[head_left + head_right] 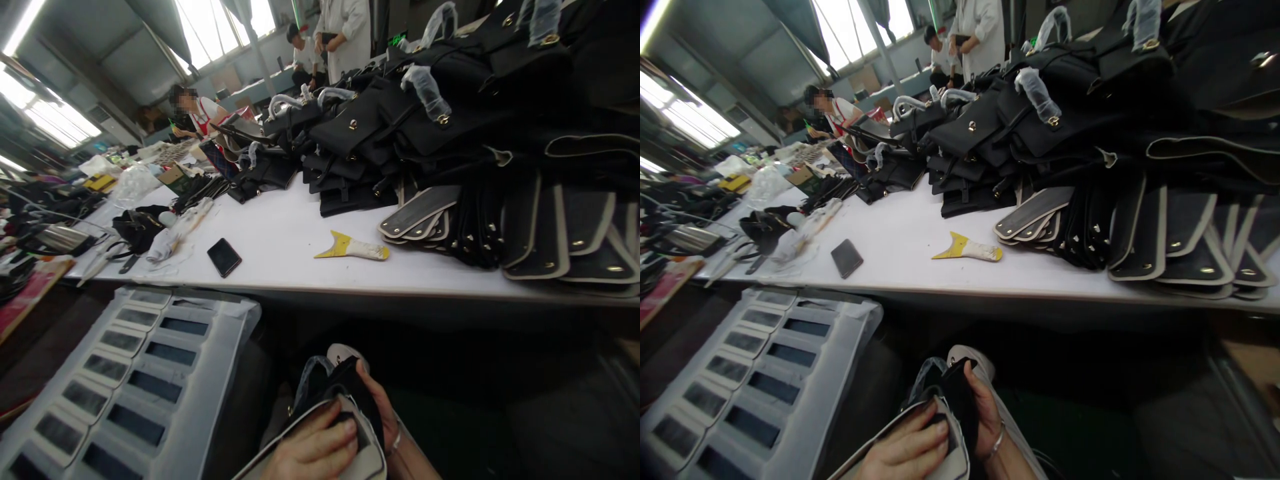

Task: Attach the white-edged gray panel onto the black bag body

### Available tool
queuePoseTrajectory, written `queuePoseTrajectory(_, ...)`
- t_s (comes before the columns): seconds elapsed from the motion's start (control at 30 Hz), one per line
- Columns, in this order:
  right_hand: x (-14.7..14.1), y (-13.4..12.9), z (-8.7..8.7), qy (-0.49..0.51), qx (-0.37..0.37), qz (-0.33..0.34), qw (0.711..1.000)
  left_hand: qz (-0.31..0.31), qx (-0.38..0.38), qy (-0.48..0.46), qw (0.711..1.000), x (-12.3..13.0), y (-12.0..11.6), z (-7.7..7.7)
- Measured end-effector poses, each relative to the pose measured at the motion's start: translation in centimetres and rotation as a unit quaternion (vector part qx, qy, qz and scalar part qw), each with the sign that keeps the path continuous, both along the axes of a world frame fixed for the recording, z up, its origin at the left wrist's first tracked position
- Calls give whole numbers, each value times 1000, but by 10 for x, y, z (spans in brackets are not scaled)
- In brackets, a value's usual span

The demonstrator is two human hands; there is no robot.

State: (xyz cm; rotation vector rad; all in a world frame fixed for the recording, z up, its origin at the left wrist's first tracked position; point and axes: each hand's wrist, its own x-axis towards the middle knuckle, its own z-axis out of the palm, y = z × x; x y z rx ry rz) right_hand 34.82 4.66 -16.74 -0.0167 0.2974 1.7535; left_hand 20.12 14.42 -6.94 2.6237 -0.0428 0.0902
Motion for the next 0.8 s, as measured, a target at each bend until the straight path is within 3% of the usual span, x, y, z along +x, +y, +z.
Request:
queuePoseTrajectory(0.23, 5, 6, 5, -24, -35, -4, 999, 22, -66, 52, 996, 14, -3, 23)
queuePoseTrajectory(0.43, 7, -4, 8, -18, -74, -4, 997, -1, -99, 52, 994, 18, 2, 26)
queuePoseTrajectory(0.57, -2, -12, 4, -23, -101, -30, 994, -33, -65, 61, 996, 18, 4, 26)
queuePoseTrajectory(0.8, -13, -14, -6, -101, -168, -93, 976, 18, 22, 58, 998, 15, -12, 19)
